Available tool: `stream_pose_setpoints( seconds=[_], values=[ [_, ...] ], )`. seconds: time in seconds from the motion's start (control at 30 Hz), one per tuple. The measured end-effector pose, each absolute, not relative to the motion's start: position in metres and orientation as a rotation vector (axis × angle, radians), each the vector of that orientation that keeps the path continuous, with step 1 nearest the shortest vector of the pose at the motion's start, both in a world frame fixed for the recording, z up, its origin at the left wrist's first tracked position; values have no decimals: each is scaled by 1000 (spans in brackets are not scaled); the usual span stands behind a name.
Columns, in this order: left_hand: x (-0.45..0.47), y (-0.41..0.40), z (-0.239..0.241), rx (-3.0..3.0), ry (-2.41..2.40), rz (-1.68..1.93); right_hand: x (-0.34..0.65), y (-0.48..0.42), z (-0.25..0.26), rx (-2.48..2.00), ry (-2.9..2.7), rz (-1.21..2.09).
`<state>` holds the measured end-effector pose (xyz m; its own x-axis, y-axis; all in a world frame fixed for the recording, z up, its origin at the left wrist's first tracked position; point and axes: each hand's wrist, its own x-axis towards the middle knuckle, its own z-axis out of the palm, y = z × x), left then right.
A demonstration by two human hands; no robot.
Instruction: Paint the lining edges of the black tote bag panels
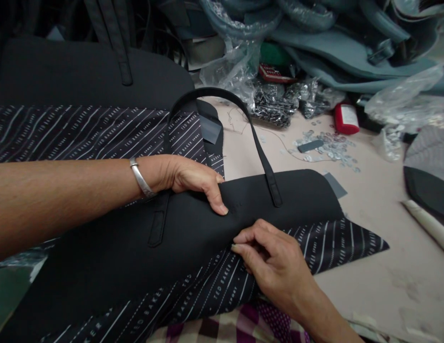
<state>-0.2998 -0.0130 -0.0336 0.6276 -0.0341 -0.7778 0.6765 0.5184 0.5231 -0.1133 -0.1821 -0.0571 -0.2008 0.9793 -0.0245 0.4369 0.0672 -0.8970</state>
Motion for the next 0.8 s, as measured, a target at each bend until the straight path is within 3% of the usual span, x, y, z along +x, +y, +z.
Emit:
stream_pose_setpoints(
  seconds=[0.13,0.33,0.53,0.6,0.73,0.8],
  values=[
    [-300,-12,-34,954,755,-488,-118,-183,-58,-1567,-1606,1153],
    [-301,-15,-40,1034,707,-486,-126,-181,-59,-1591,-1777,825],
    [-294,-16,-9,1501,690,-510,-125,-183,-62,-1519,-1622,1084],
    [-290,-18,17,1772,685,-513,-112,-180,-53,-1496,-1635,852],
    [-277,-46,68,2308,688,-497,-60,-170,-27,-1613,-1671,16],
    [-268,-66,80,2509,734,-474,-33,-164,-20,-1557,-1847,-193]
  ],
)
